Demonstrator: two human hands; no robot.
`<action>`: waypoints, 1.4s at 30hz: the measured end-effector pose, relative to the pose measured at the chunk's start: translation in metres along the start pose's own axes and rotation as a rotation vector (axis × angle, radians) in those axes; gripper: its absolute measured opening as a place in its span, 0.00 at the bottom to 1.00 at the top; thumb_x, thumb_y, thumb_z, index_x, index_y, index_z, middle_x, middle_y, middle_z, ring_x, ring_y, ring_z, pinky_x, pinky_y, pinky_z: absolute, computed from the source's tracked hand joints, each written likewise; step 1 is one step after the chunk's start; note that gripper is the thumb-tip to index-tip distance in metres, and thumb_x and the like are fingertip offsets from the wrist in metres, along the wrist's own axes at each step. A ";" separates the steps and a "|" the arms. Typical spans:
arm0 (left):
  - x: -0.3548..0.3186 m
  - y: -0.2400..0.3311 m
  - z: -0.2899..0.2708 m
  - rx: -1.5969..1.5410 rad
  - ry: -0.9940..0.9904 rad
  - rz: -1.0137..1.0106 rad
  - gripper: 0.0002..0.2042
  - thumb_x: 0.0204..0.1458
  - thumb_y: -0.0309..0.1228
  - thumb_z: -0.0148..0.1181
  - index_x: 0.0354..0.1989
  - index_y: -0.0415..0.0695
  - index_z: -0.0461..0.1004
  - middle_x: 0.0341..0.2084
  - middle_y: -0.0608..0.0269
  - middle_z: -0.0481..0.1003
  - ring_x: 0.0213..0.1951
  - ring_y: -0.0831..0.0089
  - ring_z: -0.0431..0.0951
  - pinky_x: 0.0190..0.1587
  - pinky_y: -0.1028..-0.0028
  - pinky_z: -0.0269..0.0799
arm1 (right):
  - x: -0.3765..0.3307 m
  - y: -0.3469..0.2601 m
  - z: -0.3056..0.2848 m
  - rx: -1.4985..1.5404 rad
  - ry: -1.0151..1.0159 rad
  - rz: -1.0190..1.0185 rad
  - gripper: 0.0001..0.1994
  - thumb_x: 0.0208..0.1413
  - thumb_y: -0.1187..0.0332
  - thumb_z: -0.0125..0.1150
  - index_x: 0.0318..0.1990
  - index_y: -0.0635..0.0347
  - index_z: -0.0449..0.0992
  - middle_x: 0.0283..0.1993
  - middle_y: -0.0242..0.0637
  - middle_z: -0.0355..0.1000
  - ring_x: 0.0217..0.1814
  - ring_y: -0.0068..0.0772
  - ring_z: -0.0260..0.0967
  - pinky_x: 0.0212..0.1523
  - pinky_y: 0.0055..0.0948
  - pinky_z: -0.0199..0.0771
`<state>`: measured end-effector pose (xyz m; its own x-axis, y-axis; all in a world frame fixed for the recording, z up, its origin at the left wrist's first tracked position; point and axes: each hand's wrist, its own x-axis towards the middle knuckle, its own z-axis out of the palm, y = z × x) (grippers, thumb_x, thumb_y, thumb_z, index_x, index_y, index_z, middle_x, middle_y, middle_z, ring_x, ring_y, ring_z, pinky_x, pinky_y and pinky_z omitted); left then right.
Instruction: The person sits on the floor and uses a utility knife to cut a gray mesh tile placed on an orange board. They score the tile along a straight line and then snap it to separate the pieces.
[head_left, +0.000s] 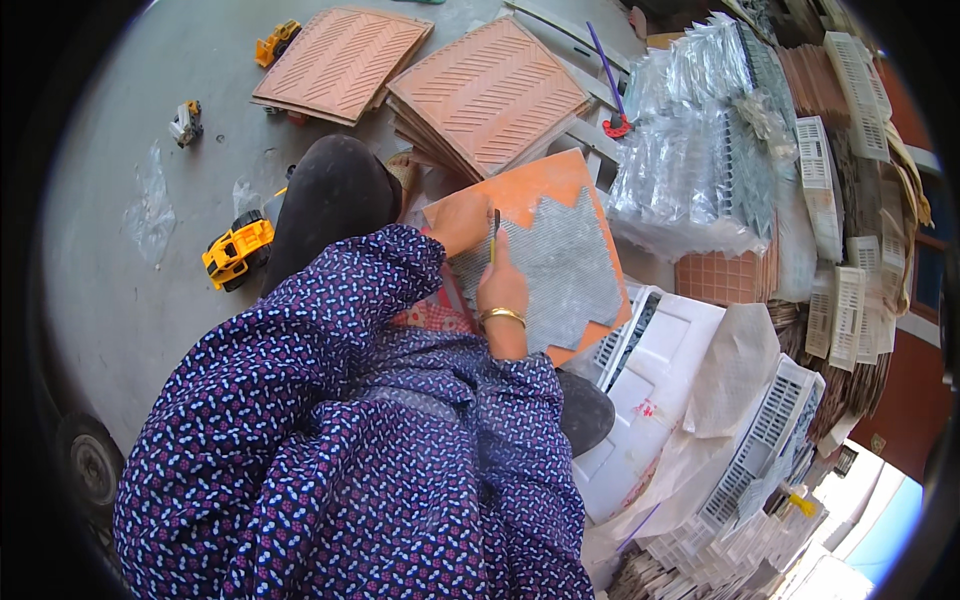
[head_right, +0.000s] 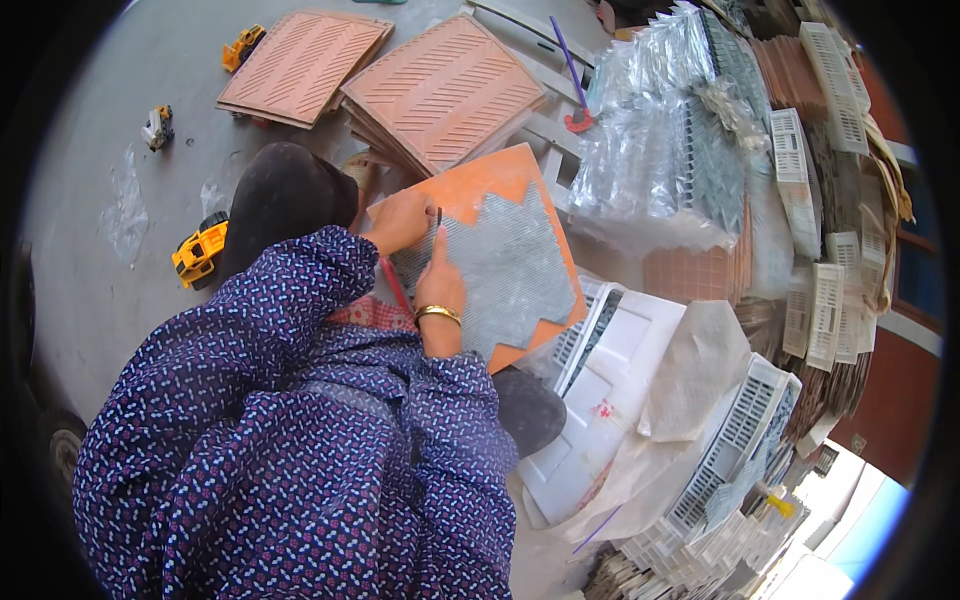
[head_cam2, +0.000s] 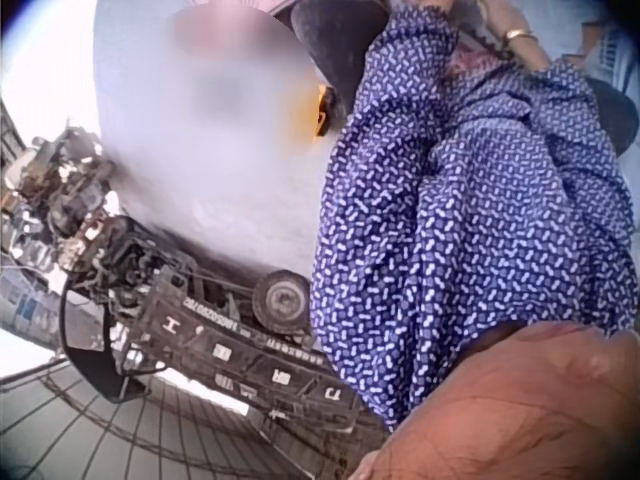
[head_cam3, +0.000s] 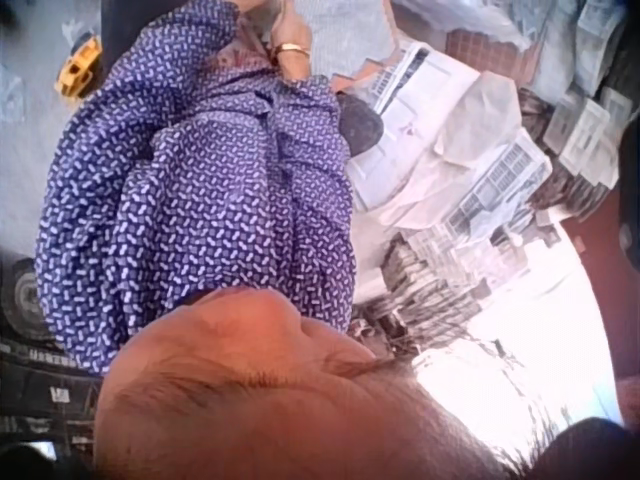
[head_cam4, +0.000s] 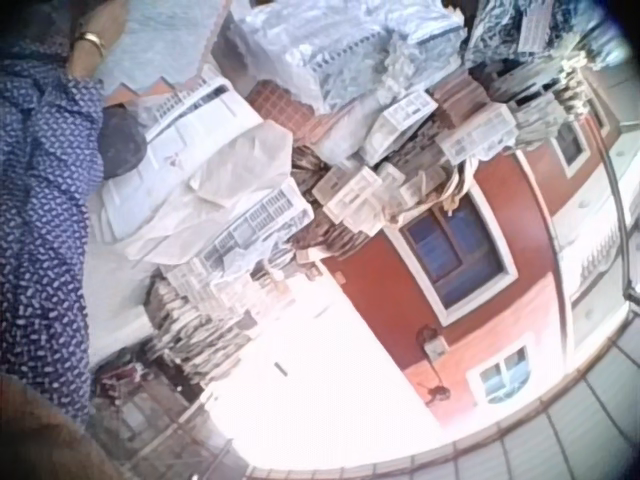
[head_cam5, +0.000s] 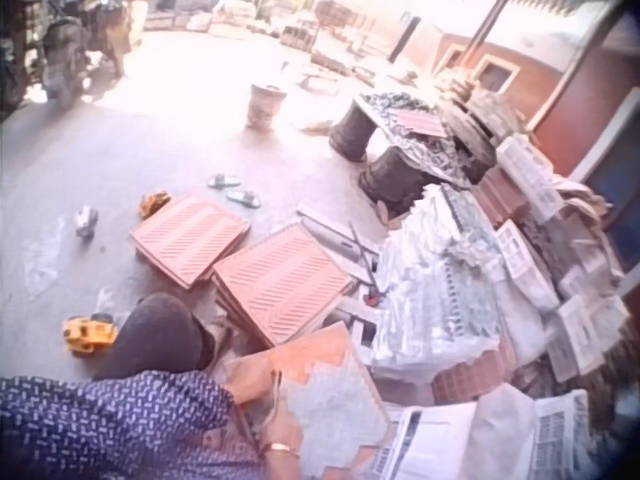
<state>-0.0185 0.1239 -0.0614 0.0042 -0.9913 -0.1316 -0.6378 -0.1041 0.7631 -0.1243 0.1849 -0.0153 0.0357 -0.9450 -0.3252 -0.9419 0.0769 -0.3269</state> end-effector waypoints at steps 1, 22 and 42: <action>0.000 0.002 -0.002 0.004 -0.008 0.007 0.07 0.37 0.27 0.50 0.18 0.37 0.72 0.18 0.44 0.70 0.25 0.51 0.71 0.29 0.61 0.66 | 0.000 0.000 0.000 -0.006 0.007 0.000 0.29 0.46 0.71 0.47 0.58 0.46 0.48 0.24 0.53 0.67 0.26 0.52 0.66 0.26 0.45 0.64; 0.002 -0.006 0.007 -0.060 0.083 0.011 0.03 0.36 0.27 0.52 0.17 0.43 0.72 0.17 0.54 0.71 0.24 0.57 0.72 0.27 0.65 0.66 | -0.024 -0.019 0.005 -0.063 -0.033 0.107 0.27 0.46 0.72 0.43 0.57 0.53 0.50 0.23 0.54 0.68 0.25 0.53 0.66 0.24 0.44 0.64; 0.004 -0.006 0.001 -0.173 0.029 -0.052 0.04 0.36 0.28 0.54 0.19 0.42 0.72 0.18 0.51 0.71 0.24 0.56 0.73 0.28 0.66 0.67 | -0.048 -0.002 0.011 0.032 -0.088 0.104 0.30 0.46 0.72 0.47 0.59 0.50 0.46 0.24 0.54 0.68 0.25 0.53 0.66 0.27 0.44 0.65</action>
<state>-0.0157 0.1203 -0.0673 0.0569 -0.9859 -0.1573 -0.4940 -0.1647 0.8537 -0.1206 0.2335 -0.0084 -0.0314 -0.8999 -0.4350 -0.9311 0.1846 -0.3147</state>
